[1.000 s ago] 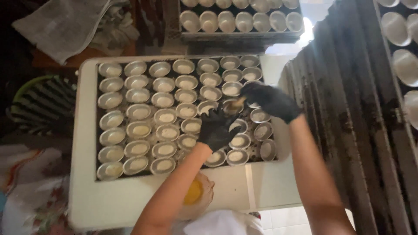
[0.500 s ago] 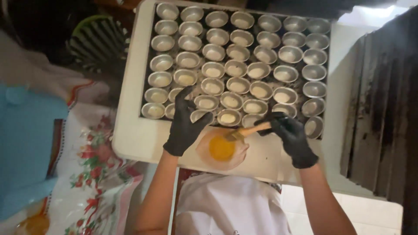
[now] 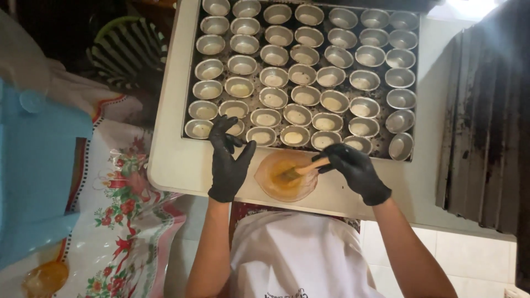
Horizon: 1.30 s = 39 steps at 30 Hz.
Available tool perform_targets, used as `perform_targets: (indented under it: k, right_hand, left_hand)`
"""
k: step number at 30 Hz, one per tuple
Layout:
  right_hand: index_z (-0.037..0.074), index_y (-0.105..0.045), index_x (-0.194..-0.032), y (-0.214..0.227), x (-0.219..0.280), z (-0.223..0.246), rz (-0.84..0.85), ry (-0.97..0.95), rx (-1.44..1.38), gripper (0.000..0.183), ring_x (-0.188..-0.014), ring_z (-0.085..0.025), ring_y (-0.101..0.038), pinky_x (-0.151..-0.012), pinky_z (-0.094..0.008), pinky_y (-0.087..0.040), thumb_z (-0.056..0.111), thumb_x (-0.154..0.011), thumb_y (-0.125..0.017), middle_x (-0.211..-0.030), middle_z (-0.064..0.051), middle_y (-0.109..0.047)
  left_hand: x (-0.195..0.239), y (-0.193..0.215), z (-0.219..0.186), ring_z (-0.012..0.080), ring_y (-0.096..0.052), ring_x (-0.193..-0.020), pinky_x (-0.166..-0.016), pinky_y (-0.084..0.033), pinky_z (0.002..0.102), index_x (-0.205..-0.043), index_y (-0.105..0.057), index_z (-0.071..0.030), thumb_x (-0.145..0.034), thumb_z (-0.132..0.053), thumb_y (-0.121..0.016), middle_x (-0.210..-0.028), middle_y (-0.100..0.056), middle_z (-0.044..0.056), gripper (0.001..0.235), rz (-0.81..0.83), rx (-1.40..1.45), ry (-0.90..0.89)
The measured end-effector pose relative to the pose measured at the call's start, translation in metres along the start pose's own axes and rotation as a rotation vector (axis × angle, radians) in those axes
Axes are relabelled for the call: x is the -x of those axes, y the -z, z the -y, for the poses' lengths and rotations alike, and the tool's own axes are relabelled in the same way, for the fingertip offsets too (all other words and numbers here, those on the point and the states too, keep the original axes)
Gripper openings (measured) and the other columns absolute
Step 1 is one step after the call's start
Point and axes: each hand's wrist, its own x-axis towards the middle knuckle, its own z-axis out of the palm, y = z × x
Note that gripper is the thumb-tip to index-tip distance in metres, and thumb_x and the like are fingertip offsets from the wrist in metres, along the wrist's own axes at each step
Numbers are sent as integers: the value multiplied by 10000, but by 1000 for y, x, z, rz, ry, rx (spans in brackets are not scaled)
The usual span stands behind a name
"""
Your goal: The person uses a brush to apply a yellow liquid to the inside of many small metal molds arranged in a tray. They repeatedly dip the brush into a small bowl and coat each mold individually, then move the tray aside to work on another tray.
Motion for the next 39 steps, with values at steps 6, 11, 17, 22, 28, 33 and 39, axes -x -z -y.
perform_targets:
  k: [6,11,17,22,28,33,39]
  right_hand:
    - [-18,-743,-879,3,23,52,53,442,443,87,-723,-230,-692,-691,-331,-578,39,-836,-791,-804,-165,-723]
    - [40,-781,-871,31,33,56,21,511,580,139,-538,-174,-622,-519,-263,-519,150,-807,-839,-677,-102,-675]
    - [54,-758,-892,3,44,84,-32,485,438,166,-525,-105,-557,-528,-231,-491,198,-837,-820,-654,-59,-643]
    - [27,-741,-902,-5,40,71,-70,487,301,116,-576,-107,-560,-565,-237,-512,123,-858,-788,-706,-75,-661]
    - [-90,-641,-946,14,23,8,-144,313,-138,100,-786,-327,-698,-710,-453,-631,4,-933,-673,-905,-254,-665]
    - [-132,-647,-990,15,12,-27,-432,-87,-247,160,-650,-378,-709,-595,-574,-652,28,-991,-658,-819,-269,-666]
    - [-84,-699,-989,83,-20,-30,-607,-169,-344,158,-614,-369,-683,-531,-555,-651,72,-963,-710,-837,-222,-691]
  left_hand:
    - [5,3,17,95,-518,-846,-775,-409,244,-1419,-361,-179,-935,30,-711,-1386,-535,-16,633,-18,33,-43]
    - [8,7,18,107,-522,-826,-758,-412,248,-1491,-300,-154,-940,20,-715,-1362,-533,23,711,-44,37,-56]
    - [8,14,13,105,-511,-810,-750,-416,244,-1515,-262,-151,-941,61,-697,-1353,-531,30,750,-68,16,-69]
    - [6,16,18,79,-522,-801,-728,-383,220,-1543,-255,-157,-939,68,-698,-1345,-565,31,782,-96,-2,-84]
    - [0,15,24,76,-526,-776,-717,-367,217,-1552,-258,-158,-935,97,-702,-1330,-584,37,802,-132,-1,-115]
    - [-2,13,13,83,-513,-777,-738,-367,232,-1553,-287,-135,-971,95,-638,-1345,-604,58,717,-105,12,-101]
    - [-34,-23,18,101,-491,-767,-764,-447,235,-1515,-423,-85,-990,78,-604,-1224,-641,69,578,29,-15,-23]
